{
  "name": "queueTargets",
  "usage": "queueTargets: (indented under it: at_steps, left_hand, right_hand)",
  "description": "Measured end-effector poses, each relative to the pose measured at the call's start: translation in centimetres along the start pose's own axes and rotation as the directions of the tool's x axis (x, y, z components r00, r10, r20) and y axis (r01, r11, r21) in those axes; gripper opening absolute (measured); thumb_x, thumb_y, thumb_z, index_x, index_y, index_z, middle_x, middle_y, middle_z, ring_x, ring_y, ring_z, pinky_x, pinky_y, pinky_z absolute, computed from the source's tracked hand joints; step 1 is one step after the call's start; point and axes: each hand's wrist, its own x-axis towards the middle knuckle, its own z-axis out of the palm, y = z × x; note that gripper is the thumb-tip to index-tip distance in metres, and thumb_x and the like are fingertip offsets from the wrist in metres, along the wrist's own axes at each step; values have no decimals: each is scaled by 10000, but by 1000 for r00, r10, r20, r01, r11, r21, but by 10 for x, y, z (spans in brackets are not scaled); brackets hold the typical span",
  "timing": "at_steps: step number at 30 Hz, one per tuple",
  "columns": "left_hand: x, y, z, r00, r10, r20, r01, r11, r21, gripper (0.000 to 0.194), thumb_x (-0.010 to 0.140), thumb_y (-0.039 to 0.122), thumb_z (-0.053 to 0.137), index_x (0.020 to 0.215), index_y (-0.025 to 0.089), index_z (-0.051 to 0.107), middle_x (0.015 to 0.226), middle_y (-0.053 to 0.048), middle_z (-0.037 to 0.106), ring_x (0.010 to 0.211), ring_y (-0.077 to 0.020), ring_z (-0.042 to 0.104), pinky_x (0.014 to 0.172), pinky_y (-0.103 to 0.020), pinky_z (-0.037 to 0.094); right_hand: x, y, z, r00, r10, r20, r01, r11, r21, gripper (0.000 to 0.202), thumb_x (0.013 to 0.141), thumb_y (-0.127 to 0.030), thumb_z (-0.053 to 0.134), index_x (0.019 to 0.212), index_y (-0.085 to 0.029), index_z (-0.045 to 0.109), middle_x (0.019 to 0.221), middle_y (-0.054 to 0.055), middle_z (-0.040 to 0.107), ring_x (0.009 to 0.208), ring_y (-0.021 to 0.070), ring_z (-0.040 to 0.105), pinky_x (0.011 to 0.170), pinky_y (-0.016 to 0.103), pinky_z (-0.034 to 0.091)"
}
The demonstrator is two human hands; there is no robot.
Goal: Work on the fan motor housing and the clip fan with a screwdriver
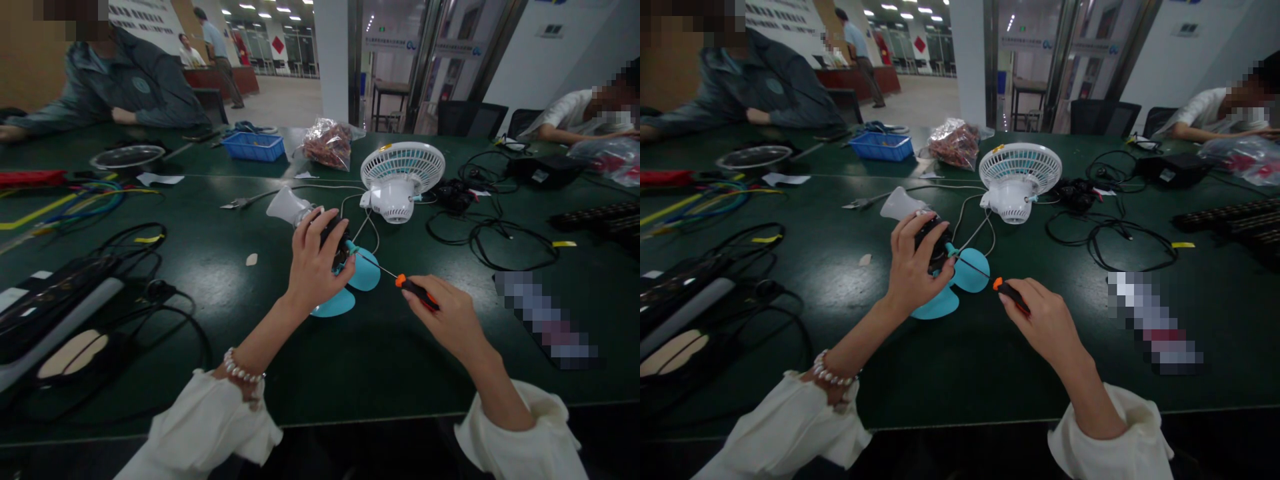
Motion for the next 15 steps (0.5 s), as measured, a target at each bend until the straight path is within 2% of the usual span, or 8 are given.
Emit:
queueTargets:
  at_steps: [3, 7, 15]
  left_hand:
    - [0, 0, 0, 1000, 13, -9, -13, 1000, 1, 588, 797, 298, 590, 1353, 207, 422, 1421, -133, 387, 1350, -349, 313, 1103, -542, 310]
    - [0, -1, 1, 1000, 24, -13, -24, 1000, 7, 581, 797, 298, 591, 1345, 189, 434, 1421, -141, 385, 1350, -348, 312, 1108, -534, 308]
    - [0, -1, 1, 1000, 25, -13, -25, 1000, 18, 577, 803, 304, 589, 1346, 196, 429, 1419, -139, 386, 1349, -348, 315, 1103, -537, 317]
  right_hand:
    - [-1, -2, 1, 999, 23, -49, -23, 1000, 6, 263, 899, -274, 554, 1150, -195, 550, 1001, 75, 685, 859, 195, 683, 729, 316, 573]
    - [-2, -2, 1, 992, 35, -124, -35, 999, 0, 183, 880, -257, 571, 1054, -203, 551, 926, 49, 672, 787, 173, 675, 691, 288, 572]
    - [-3, -2, -4, 996, -34, -81, 31, 999, -44, 128, 909, -256, 556, 995, -177, 608, 895, 61, 693, 776, 175, 672, 644, 266, 534]
